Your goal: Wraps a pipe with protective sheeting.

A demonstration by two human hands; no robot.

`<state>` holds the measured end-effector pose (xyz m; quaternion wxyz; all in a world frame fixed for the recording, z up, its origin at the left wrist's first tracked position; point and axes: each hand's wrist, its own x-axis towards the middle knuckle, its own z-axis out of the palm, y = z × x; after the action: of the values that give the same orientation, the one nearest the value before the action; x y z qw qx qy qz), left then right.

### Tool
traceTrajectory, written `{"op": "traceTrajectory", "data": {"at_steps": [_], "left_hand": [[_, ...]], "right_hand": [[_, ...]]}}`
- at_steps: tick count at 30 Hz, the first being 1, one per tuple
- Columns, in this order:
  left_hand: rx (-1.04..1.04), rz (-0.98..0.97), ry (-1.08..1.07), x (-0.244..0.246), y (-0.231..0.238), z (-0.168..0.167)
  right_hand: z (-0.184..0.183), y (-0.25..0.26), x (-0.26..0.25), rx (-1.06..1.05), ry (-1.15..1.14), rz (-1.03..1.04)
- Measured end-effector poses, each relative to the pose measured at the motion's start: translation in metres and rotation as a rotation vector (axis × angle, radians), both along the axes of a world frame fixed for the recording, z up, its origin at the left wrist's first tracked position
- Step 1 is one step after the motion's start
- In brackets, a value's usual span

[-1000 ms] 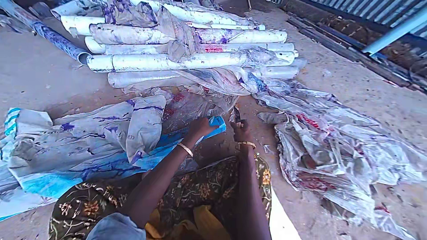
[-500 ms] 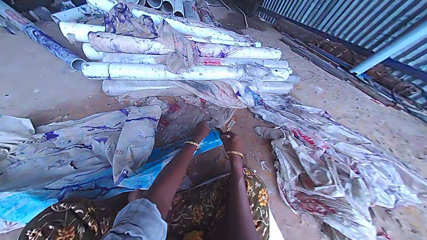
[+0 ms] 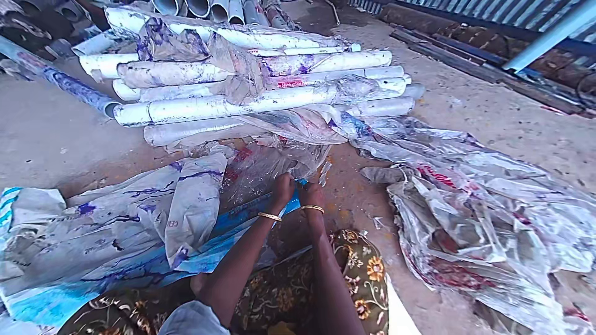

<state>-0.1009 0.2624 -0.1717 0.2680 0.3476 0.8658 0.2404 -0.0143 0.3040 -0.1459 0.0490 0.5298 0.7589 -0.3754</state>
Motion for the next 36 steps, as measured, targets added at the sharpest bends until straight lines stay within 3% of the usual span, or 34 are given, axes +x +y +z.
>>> {"op": "traceTrajectory", "data": {"at_steps": [6, 10, 21, 33, 36], "left_hand": [[0.054, 0.137, 0.004, 0.014, 0.000, 0.003], [0.143, 0.238, -0.040, 0.017, -0.014, 0.001], [0.068, 0.074, 0.033, 0.008, -0.019, 0.013], [0.067, 0.072, 0.046, 0.009, -0.027, 0.025], [0.048, 0.060, 0.067, 0.005, -0.035, 0.036]], "right_hand": [[-0.013, -0.010, -0.005, 0.084, 0.074, -0.058], [-0.005, 0.007, 0.006, 0.183, 0.132, -0.229], [-0.002, 0.001, 0.003, 0.040, 0.015, 0.084], [0.013, -0.032, 0.040, -0.036, 0.046, 0.040], [0.015, -0.035, 0.040, 0.050, 0.125, -0.058]]}}
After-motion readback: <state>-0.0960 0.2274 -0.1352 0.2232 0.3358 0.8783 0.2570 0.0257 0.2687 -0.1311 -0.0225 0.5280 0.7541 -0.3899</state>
